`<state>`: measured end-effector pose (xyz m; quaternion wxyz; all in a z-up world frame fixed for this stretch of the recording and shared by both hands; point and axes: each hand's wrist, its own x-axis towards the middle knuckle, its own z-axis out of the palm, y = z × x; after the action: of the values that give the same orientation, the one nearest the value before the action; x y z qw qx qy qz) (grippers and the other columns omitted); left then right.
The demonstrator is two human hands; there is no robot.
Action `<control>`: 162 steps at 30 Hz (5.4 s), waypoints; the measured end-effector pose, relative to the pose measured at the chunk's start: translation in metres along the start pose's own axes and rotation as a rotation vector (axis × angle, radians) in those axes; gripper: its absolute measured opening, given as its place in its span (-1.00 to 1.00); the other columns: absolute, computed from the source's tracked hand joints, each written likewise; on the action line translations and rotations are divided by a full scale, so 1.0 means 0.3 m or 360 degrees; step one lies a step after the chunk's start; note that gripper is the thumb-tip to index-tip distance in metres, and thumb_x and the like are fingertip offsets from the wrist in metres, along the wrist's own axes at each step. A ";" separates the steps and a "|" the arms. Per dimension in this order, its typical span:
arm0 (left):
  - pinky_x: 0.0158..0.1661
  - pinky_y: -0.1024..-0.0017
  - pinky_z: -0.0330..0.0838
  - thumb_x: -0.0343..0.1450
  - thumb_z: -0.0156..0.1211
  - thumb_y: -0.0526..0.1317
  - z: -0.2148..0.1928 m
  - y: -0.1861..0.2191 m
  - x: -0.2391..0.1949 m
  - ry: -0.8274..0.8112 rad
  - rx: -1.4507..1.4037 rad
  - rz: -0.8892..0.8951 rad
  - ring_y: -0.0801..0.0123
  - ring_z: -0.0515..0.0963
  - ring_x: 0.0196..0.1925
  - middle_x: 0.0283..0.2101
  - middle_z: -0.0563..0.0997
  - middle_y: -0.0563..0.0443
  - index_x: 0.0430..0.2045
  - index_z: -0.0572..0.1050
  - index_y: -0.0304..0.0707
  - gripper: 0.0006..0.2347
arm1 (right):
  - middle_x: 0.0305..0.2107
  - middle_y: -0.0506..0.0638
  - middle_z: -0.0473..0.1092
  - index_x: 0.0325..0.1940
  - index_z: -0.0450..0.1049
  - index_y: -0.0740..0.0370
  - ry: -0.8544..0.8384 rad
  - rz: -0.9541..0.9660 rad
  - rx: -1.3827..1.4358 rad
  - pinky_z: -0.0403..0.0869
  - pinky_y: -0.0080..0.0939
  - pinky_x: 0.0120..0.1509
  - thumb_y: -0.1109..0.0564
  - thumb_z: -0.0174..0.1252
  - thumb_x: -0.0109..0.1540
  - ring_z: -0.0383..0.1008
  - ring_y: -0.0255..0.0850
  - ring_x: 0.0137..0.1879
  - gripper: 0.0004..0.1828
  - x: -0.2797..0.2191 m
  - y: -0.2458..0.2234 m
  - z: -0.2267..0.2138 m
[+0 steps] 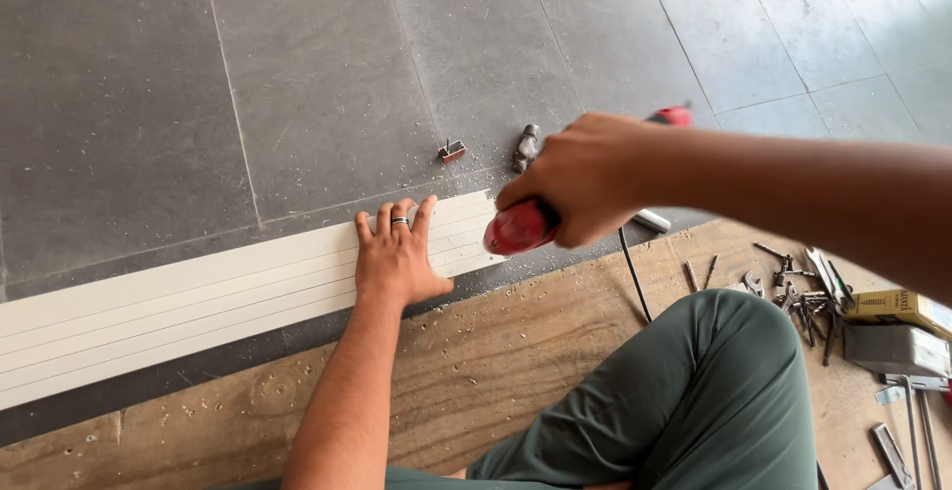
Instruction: The person sits on the floor and uses a red power drill to create holes in the ends of several white plastic moldings. They then use a hammer to tap metal brackets into the drilled holes, securing the pieces together.
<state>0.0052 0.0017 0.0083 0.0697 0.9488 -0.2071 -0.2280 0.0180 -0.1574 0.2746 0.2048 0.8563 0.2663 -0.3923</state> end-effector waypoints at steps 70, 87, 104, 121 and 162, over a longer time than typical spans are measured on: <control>0.42 -0.17 -0.20 -0.03 0.54 0.27 0.015 0.005 -0.001 0.0101 0.0001 -0.0008 0.11 0.11 0.47 0.41 0.17 -0.08 0.47 -0.09 0.11 0.16 | -0.15 -0.01 0.60 0.32 0.41 -0.18 0.0203 0.0500 0.0777 0.54 -0.08 0.18 -0.21 0.42 -0.02 0.63 -0.10 -0.08 -0.18 -0.033 0.121 0.113; 0.41 -0.23 -0.17 -0.06 0.56 0.25 0.026 -0.003 0.011 0.0112 -0.0063 0.0006 0.12 0.11 0.47 0.40 0.18 -0.09 0.47 -0.08 0.09 0.18 | -0.12 -0.14 0.60 0.33 0.35 -0.32 0.0048 0.0442 0.0319 0.58 -0.13 0.02 -0.05 0.28 0.01 0.65 -0.17 -0.08 -0.24 0.002 0.070 0.061; 0.43 -0.17 -0.18 -0.04 0.54 0.24 0.010 0.005 0.006 0.0053 -0.0042 -0.0017 0.15 0.10 0.48 0.42 0.15 -0.05 0.46 -0.08 0.10 0.16 | -0.25 -0.13 0.57 0.33 0.39 -0.40 0.0187 0.0190 0.0088 0.57 -0.16 -0.20 0.00 0.31 -0.03 0.61 -0.20 -0.20 -0.20 -0.010 0.096 0.078; 0.44 -0.18 -0.14 -0.01 0.54 0.24 -0.048 0.015 0.010 0.0020 -0.0016 -0.0024 0.15 0.11 0.49 0.44 0.15 -0.04 0.48 -0.11 0.08 0.16 | -0.30 -0.13 0.63 0.31 0.43 -0.32 0.0244 0.0163 0.0374 0.59 -0.16 -0.21 -0.11 0.31 0.05 0.65 -0.23 -0.37 -0.30 -0.042 0.155 0.056; 0.36 -0.22 -0.04 0.00 0.48 0.30 -0.033 0.024 -0.006 0.0117 0.0123 -0.0010 0.15 0.19 0.44 0.42 0.21 -0.04 0.47 -0.05 0.03 0.13 | -0.07 -0.09 0.49 0.40 0.25 -0.37 0.0056 0.0305 0.0146 0.65 -0.11 -0.11 -0.05 0.28 0.10 0.62 -0.16 -0.09 -0.22 -0.016 0.121 0.062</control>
<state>0.0056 -0.0036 0.0195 0.0398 0.9592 -0.2100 -0.1850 0.0273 -0.1973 0.2720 0.1972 0.8930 0.1686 -0.3677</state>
